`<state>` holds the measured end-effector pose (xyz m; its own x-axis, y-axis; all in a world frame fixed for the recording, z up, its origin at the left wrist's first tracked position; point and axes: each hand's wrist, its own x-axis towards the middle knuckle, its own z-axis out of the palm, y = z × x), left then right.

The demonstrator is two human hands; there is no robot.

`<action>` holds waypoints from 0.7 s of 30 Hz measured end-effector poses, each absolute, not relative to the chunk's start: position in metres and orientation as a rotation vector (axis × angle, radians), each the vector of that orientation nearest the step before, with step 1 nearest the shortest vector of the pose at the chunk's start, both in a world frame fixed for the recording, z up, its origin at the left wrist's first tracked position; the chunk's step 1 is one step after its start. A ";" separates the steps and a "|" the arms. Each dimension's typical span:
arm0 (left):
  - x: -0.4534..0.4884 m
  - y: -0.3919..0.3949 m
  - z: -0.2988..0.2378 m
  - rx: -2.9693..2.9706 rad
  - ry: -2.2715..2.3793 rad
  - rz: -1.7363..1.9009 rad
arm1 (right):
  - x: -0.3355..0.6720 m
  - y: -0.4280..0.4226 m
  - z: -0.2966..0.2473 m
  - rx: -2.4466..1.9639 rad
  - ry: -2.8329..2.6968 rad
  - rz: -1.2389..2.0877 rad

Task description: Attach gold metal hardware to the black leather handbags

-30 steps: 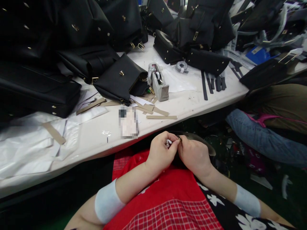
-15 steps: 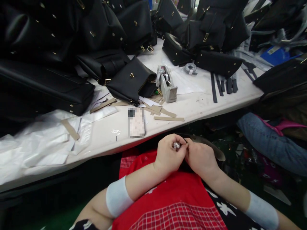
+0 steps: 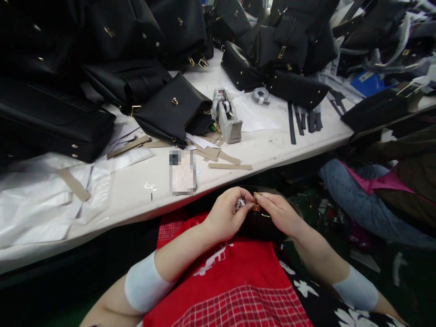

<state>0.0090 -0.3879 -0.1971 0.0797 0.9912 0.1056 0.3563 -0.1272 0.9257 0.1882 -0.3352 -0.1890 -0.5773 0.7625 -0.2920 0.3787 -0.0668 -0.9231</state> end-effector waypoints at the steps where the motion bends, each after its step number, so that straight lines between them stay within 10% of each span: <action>1: 0.006 -0.389 -0.196 1.602 1.349 1.044 | 0.187 -0.337 -0.190 -1.250 -1.809 1.745; 21: 0.017 -0.394 -0.190 0.888 1.171 1.166 | 0.178 -0.344 -0.189 -1.284 -1.742 1.654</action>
